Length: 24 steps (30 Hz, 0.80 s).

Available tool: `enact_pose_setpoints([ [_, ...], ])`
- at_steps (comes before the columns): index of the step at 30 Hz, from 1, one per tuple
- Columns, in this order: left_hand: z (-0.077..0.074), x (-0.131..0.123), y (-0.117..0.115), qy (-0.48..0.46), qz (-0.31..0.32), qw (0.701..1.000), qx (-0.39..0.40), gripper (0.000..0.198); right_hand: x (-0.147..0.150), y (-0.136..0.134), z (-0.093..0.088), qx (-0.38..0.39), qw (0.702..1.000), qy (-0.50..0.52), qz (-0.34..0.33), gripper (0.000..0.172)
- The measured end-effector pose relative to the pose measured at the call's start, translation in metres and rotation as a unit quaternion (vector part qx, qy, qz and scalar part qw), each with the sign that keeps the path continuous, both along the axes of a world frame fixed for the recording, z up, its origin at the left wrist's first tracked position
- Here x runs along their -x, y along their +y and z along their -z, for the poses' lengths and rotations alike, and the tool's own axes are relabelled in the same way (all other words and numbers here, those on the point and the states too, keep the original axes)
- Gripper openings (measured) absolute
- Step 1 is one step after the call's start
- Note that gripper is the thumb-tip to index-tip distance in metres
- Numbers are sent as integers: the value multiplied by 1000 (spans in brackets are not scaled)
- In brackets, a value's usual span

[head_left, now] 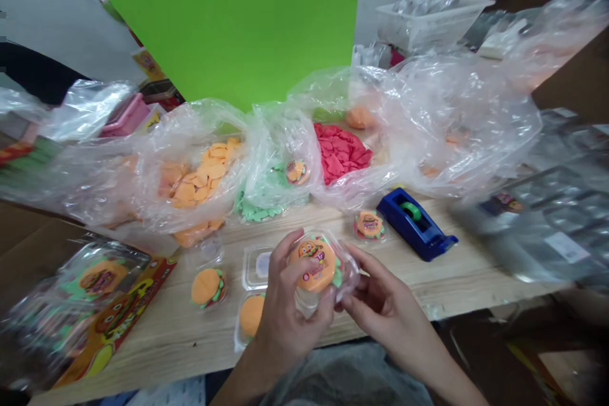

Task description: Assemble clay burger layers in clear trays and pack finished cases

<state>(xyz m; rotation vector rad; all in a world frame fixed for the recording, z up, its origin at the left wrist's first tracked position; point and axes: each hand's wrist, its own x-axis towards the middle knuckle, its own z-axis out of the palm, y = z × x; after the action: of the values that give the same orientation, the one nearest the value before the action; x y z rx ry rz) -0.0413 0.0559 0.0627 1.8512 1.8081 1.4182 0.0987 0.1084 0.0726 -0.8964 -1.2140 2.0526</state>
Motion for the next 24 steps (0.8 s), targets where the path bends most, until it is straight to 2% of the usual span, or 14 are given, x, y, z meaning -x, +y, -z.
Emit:
enact_pose_setpoints([
  [6, -5, -1, -5, 62, 41, 997, -1, 55, 0, 3, 1, 5, 998, 5, 62, 39],
  [9, -8, 6, -7, 101, 77, 992, 14, 60, -6, 5, -1, 47, 999, 23, 17, 40],
  [12, -9, 18, -10, 146, 112, 983, 22, 64, -12, 6, -1, 109, 989, 92, -44, 44],
  [15, -11, 27, -11, 156, 154, 975, 37, 63, -11, 5, 4, 138, 982, 125, -28, 41],
  [17, -12, 26, -10, 100, 158, 981, 59, 44, -6, 4, 9, 124, 985, 118, 1, 37],
  [18, -12, 24, -9, 52, 132, 988, 63, 34, -4, 3, 11, 110, 987, 113, 12, 36],
  [20, -13, 19, -6, -75, 31, 995, 65, 28, 1, 1, 15, 71, 992, 101, 23, 36],
  [22, -12, 14, -1, -228, -56, 968, 86, 31, 2, -1, 17, 34, 996, 85, 26, 37],
  [24, -11, 14, 2, -377, -65, 916, 118, 37, 0, -4, 20, 7, 997, 66, 27, 37],
])
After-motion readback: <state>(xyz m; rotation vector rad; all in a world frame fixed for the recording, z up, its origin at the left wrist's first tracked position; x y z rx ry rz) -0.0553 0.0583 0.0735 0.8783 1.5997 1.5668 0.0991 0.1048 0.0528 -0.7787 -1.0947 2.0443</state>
